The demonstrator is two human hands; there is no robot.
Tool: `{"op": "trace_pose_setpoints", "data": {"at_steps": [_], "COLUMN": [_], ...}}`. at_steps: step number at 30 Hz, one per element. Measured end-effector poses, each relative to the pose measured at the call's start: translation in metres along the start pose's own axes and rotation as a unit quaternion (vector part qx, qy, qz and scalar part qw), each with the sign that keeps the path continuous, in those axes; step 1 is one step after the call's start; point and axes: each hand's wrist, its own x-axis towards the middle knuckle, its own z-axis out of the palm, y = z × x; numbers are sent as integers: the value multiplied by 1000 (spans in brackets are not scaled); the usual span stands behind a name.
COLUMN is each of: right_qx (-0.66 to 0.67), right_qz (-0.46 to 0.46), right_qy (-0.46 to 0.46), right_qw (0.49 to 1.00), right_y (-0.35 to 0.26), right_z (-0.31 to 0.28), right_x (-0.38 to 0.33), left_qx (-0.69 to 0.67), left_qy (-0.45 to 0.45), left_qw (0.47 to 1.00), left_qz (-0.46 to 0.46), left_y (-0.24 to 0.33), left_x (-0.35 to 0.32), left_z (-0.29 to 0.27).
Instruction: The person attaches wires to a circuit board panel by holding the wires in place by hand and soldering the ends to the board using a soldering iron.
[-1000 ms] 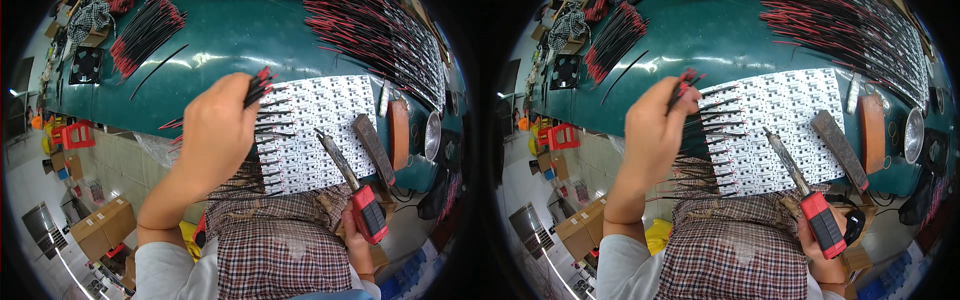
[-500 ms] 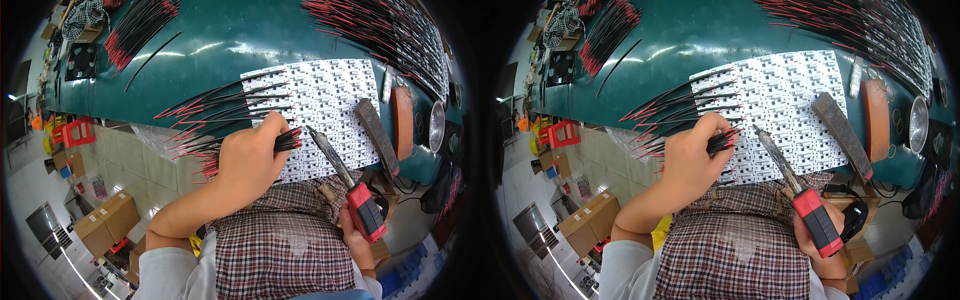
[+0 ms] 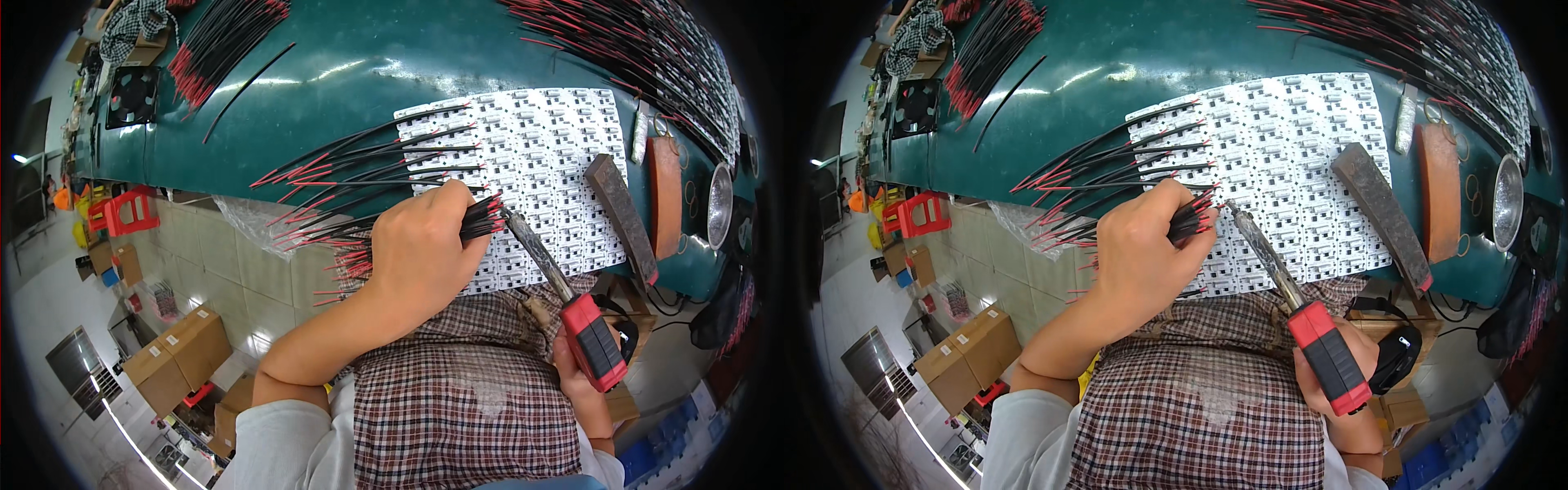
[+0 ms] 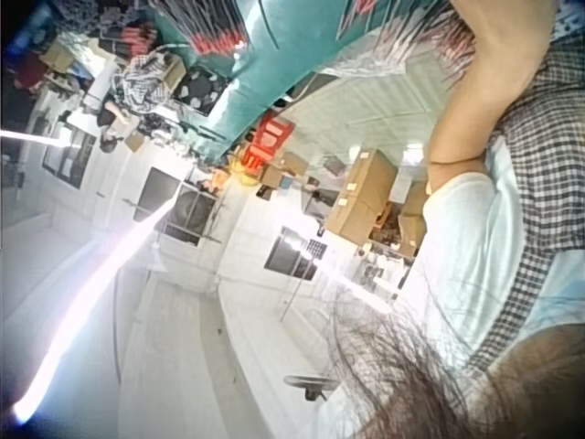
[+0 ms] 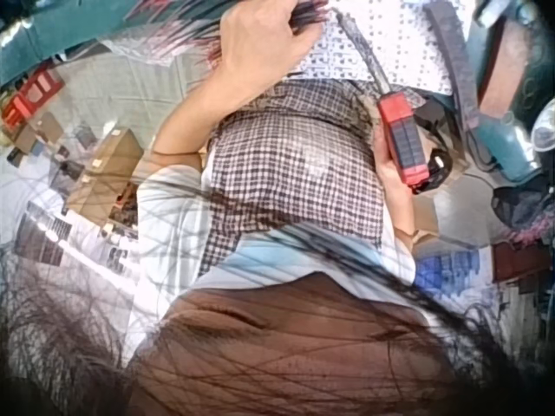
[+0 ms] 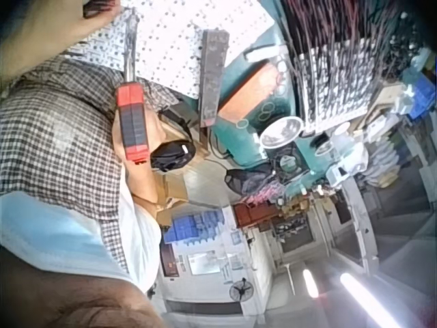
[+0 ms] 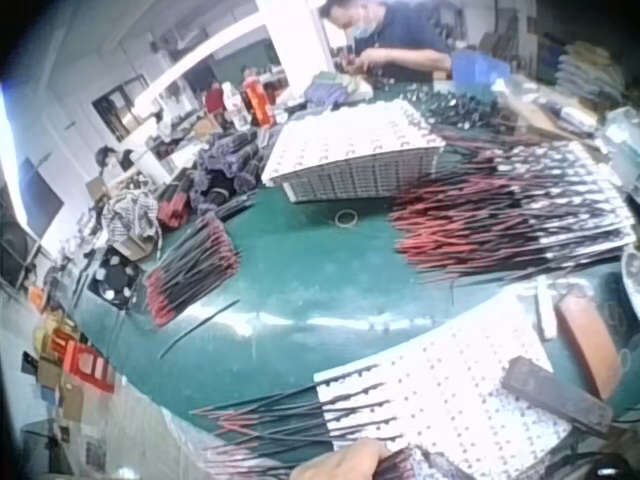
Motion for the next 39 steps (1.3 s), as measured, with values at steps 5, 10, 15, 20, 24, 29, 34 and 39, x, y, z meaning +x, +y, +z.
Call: {"op": "trace_pose_setpoints", "data": {"at_steps": [5, 10, 15, 20, 24, 29, 34, 39], "right_qx": [-8, 15, -8, 36, 15, 18, 21, 48], "right_qz": [3, -7, -2, 66, 21, 22, 15, 87], "right_qy": [-6, 0, -4, 17, -11, -15, -20, -1], "right_qw": [1000, 1000, 1000, 997, 1000, 999, 999, 995], "right_y": [-1, -1, -3, -2, -1, -1, -1, 13], "right_z": [0, 0, -6, -1, -3, -1, -2, 0], "right_x": [2, 5, 0, -7, -3, -2, -1, -32], "left_qx": [4, 6, 10, 27, 3, 8, 14, 7], "left_qy": [-5, 4, -9, -6, -52, -69, -77, -77], "left_qw": [1000, 1000, 1000, 1000, 998, 997, 997, 997], "left_qz": [3, 9, 0, 8, -26, -25, -22, -21], "left_y": [-1, 0, 2, 2, -3, -2, -3, -2], "left_x": [-1, 1, 2, 7, 12, 17, 18, 19], "left_z": [0, 1, 0, -2, -7, -11, -10, -11]}}
